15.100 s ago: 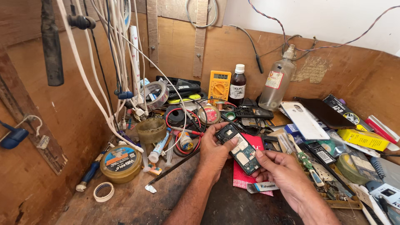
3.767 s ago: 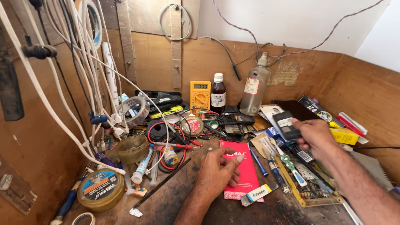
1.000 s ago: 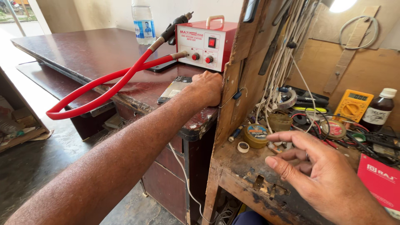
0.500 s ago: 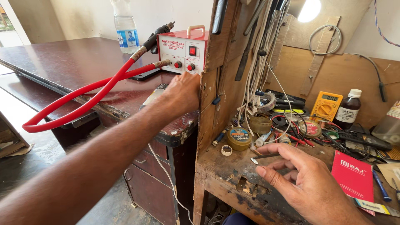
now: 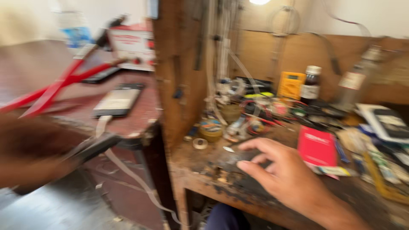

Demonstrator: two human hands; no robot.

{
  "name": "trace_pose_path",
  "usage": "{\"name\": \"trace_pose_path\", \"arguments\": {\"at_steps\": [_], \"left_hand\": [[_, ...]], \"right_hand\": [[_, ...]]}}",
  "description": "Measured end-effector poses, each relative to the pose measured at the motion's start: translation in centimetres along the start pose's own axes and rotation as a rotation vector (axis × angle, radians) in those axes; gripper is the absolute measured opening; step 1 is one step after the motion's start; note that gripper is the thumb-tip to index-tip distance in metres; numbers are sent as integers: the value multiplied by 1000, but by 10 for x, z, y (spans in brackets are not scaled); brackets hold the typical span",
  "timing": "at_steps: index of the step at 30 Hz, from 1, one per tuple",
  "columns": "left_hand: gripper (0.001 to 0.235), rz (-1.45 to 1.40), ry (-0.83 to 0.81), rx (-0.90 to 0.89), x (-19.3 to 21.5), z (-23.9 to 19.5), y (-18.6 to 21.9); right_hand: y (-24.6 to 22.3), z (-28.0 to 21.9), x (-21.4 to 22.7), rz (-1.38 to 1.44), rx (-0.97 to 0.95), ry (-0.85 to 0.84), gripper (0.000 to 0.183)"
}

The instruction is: The person disassembles a small black electronic device using a prying tool, removes the back cover and internal components, then reassembles the device. The person also briefly handles a red box and a black phone-like device.

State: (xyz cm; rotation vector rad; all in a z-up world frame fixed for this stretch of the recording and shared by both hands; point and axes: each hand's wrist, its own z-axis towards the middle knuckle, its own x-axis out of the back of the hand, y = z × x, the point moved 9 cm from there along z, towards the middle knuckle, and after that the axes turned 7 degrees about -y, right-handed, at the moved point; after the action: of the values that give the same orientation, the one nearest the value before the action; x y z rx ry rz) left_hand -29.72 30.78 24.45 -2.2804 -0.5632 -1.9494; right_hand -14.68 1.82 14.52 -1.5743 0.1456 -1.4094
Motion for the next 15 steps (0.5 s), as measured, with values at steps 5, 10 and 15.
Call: {"name": "trace_pose_path", "arguments": {"at_steps": [5,10,15], "left_hand": [[44,-258,-332,-226,-55,-9,23],[51,-888,-767,-725,-101,-13,56],[56,-1574,-812,-873,-145,20,138]], "right_hand": [[-1,-5,5,2,115,21,38],[21,-1,21,18,121,92,35],[78,-6,65,23,-15,295,38]]}}
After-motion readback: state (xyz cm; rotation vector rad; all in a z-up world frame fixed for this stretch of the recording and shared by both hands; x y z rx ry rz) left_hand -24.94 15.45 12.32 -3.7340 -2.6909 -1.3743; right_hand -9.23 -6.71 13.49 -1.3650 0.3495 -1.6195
